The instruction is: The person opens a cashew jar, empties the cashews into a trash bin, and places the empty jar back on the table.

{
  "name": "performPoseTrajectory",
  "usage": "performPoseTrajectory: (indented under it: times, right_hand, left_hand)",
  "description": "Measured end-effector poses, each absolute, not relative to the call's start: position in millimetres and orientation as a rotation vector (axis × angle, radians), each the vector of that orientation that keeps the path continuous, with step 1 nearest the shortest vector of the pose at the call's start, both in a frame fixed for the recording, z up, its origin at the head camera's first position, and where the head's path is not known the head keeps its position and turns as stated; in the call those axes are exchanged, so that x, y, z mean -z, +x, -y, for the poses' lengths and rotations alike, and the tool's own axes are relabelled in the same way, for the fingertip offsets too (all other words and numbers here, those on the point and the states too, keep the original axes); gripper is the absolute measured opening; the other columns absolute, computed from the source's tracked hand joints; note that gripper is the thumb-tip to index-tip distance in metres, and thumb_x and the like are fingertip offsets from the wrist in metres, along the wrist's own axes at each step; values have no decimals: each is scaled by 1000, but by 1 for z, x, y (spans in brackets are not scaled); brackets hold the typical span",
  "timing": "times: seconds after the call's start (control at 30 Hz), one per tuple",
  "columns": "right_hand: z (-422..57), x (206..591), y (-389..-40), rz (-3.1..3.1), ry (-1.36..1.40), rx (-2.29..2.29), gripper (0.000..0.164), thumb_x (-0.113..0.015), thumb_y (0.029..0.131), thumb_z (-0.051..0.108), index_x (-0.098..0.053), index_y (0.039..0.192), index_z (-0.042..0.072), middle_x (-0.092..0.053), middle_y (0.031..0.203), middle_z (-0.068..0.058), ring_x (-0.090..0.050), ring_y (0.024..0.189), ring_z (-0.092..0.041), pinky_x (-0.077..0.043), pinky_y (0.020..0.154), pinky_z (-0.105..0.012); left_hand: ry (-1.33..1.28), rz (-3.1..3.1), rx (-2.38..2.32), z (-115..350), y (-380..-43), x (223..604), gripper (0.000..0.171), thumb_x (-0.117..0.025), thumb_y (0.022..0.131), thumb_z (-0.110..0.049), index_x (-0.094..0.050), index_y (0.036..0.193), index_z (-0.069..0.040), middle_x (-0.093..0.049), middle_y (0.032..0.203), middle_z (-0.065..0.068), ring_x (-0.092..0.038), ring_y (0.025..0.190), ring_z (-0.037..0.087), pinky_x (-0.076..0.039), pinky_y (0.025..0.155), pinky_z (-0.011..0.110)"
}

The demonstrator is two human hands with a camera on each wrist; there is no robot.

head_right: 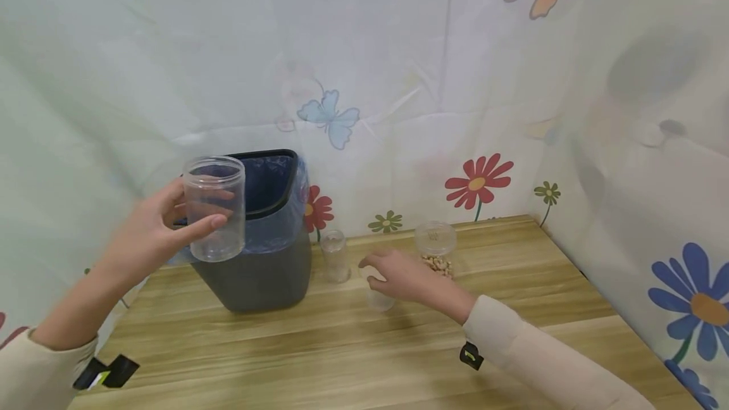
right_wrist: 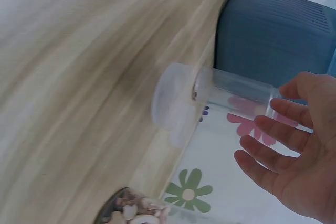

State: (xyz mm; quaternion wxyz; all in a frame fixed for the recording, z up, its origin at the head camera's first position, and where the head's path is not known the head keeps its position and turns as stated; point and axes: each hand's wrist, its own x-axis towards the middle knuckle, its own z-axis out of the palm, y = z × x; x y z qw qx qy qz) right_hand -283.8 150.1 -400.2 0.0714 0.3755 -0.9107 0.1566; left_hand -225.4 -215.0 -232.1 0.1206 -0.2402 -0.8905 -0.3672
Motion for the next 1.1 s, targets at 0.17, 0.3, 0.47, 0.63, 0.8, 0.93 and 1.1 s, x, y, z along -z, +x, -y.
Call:
performPoseTrajectory:
  times: [0.17, 0.3, 0.47, 0.63, 0.8, 0.93, 1.1]
  right_hand:
    - [-161, 412, -281, 2745, 1117, -488, 26, -68, 96, 15, -70, 121, 7, -71, 116, -9, -70, 93, -22, -56, 76, -34]
    - [-167, 423, -280, 2761, 1107, -527, 23, -68, 96, 13, -71, 118, 6, -71, 113, -11, -70, 92, -24, -55, 74, -34]
    - [-174, 432, -279, 2804, 1072, -564, 22, -67, 97, 11, -70, 118, 4, -70, 115, -11, -69, 96, -23, -56, 77, -35]
    - [-179, 432, -279, 2768, 1082, -544, 18, -68, 95, 8, -72, 112, 3, -70, 106, -9, -69, 91, -21, -56, 74, -33]
    - [-185, 433, -282, 2794, 1082, -524, 11, -69, 94, 6, -73, 104, 4, -68, 97, -5, -66, 84, -17, -55, 70, -30]
    - [-187, 436, -284, 2850, 1067, -531, 10, -68, 95, 7, -74, 103, 5, -69, 97, -4, -65, 83, -14, -54, 68, -28]
    - [-187, 441, -285, 2903, 1087, -519, 9, -68, 95, 6, -74, 101, 5, -71, 95, -5, -64, 81, -11, -53, 67, -27]
  left_hand:
    - [-730, 2617, 1161, 209, -221, 253, 50, -75, 94, -33, -52, 139, -28, -64, 131, -3, -66, 116, 21, -59, 76, 34]
    - [-804, 2622, 1258, 204, -224, 273, 56, -79, 91, -26, -51, 139, -20, -61, 132, 5, -67, 113, 28, -60, 80, 35]
    - [-887, 2621, 1412, 196, -223, 303, 54, -82, 88, -22, -53, 133, -20, -61, 132, 5, -69, 107, 25, -59, 78, 33]
    - [-870, 2654, 1476, 188, -221, 331, 53, -82, 88, -26, -54, 133, -24, -60, 134, 3, -67, 112, 23, -57, 88, 37]
    - [-852, 2668, 1465, 178, -228, 356, 52, -83, 86, -31, -57, 131, -29, -61, 134, -6, -63, 116, 19, -54, 94, 39]
    - [-827, 2666, 1437, 170, -233, 375, 58, -87, 82, -33, -57, 132, -31, -64, 128, -9, -62, 104, 17, -54, 85, 32]
    - [-792, 2666, 1443, 157, -239, 397, 66, -91, 76, -35, -59, 134, -31, -66, 117, -9, -56, 91, 21, -48, 76, 30]
